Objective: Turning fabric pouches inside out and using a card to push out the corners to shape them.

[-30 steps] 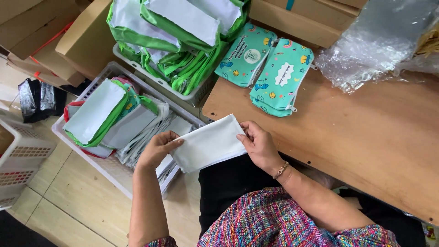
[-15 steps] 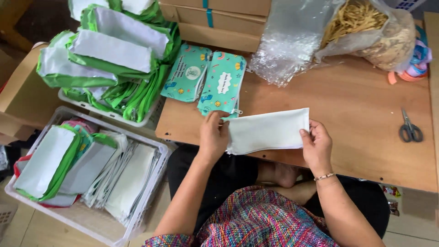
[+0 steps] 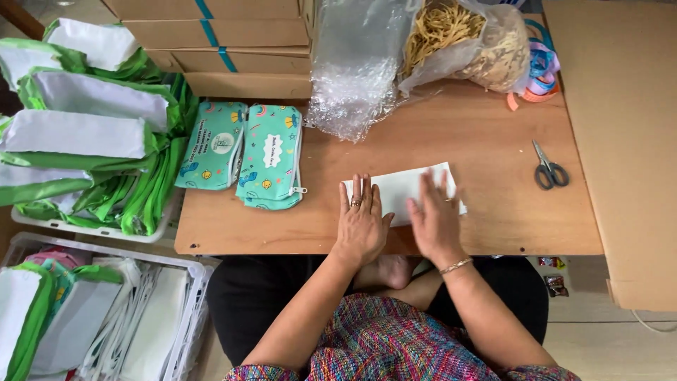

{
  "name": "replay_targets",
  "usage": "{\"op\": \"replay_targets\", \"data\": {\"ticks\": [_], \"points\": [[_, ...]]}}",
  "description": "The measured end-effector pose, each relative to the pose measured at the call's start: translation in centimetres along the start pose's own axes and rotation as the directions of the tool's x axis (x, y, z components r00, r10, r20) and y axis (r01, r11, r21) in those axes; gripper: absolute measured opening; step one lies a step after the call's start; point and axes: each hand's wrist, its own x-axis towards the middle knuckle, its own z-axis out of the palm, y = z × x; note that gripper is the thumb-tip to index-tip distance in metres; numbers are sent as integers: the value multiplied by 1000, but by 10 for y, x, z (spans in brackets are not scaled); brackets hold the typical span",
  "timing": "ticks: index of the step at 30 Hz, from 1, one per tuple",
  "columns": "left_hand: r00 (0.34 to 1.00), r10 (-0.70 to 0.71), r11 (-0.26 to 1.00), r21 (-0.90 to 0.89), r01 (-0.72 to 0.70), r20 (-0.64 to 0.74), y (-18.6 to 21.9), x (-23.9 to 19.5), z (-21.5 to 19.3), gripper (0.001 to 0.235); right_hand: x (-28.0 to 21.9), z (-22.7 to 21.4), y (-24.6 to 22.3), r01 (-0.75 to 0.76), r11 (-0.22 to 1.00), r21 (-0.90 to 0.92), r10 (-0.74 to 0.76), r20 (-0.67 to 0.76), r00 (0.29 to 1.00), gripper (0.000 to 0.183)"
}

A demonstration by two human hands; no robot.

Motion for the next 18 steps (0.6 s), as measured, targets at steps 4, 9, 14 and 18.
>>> {"op": "replay_targets", "data": {"ticks": [4, 9, 14, 18], "points": [[995, 99, 990, 97, -101, 28, 6, -1, -5, 74, -5, 12, -50, 90, 992, 86, -106, 211, 972, 66], [984, 177, 965, 201, -171, -12, -10, 7, 18, 87, 2, 27, -49, 132, 969, 210, -192, 302, 934, 80], [992, 118, 988, 96, -122, 54, -12, 13, 24, 82, 13, 4, -33, 72, 992, 99, -112, 500, 859, 82], [995, 83, 996, 23, -84, 55, -17, 17, 29, 85, 23, -4, 20, 8, 977, -213, 105, 516, 850, 78]]}}
